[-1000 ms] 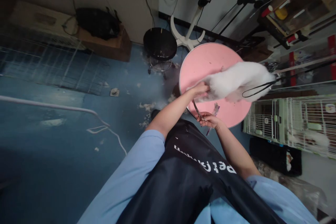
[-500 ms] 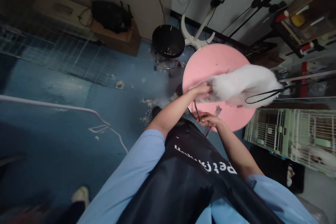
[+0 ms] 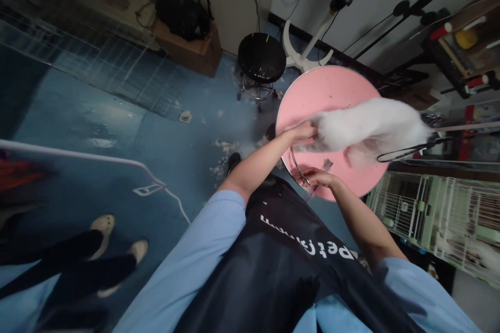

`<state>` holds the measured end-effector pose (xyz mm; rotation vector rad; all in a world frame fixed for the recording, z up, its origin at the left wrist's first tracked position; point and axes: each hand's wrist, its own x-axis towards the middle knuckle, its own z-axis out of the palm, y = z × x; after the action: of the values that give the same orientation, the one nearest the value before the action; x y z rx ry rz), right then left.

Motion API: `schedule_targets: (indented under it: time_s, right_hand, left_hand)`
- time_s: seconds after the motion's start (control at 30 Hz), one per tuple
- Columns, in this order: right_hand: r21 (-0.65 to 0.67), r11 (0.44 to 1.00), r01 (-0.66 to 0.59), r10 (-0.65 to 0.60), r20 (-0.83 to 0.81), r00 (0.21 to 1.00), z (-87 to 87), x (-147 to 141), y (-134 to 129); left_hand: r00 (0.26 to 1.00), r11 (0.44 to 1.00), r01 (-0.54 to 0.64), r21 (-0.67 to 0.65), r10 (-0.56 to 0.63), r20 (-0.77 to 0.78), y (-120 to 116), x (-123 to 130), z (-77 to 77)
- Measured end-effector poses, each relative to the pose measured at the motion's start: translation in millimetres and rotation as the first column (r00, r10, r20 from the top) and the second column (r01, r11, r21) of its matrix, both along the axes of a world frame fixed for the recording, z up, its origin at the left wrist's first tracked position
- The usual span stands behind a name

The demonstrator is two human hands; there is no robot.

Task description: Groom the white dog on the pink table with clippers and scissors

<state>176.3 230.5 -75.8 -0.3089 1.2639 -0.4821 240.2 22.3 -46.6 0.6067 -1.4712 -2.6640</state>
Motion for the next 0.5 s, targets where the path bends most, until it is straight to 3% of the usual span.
schedule_targets:
  time_s: [0.13, 0.4, 0.5]
  right_hand:
    - [-0.018, 1.000, 0.013, -0.013, -0.018, 1.000, -6.0, 8.8, -0.9]
    - [-0.013, 0.960, 0.280, -0.280, -0.058, 0.958, -22.2, 39.9, 5.5]
    - [-0.014, 0.916, 0.400, -0.400, -0.073, 0.914, -24.7, 56.0, 2.8]
  left_hand:
    - [0.999, 0.994, 0.053, -0.092, -0.053, 0.000, -4.3, 2.0, 2.9]
    - [0.992, 0.986, 0.127, -0.104, -0.126, 0.014, -6.1, -1.2, 8.2]
    - [0.989, 0.986, 0.151, -0.075, -0.151, 0.012, -6.7, -0.3, 14.1]
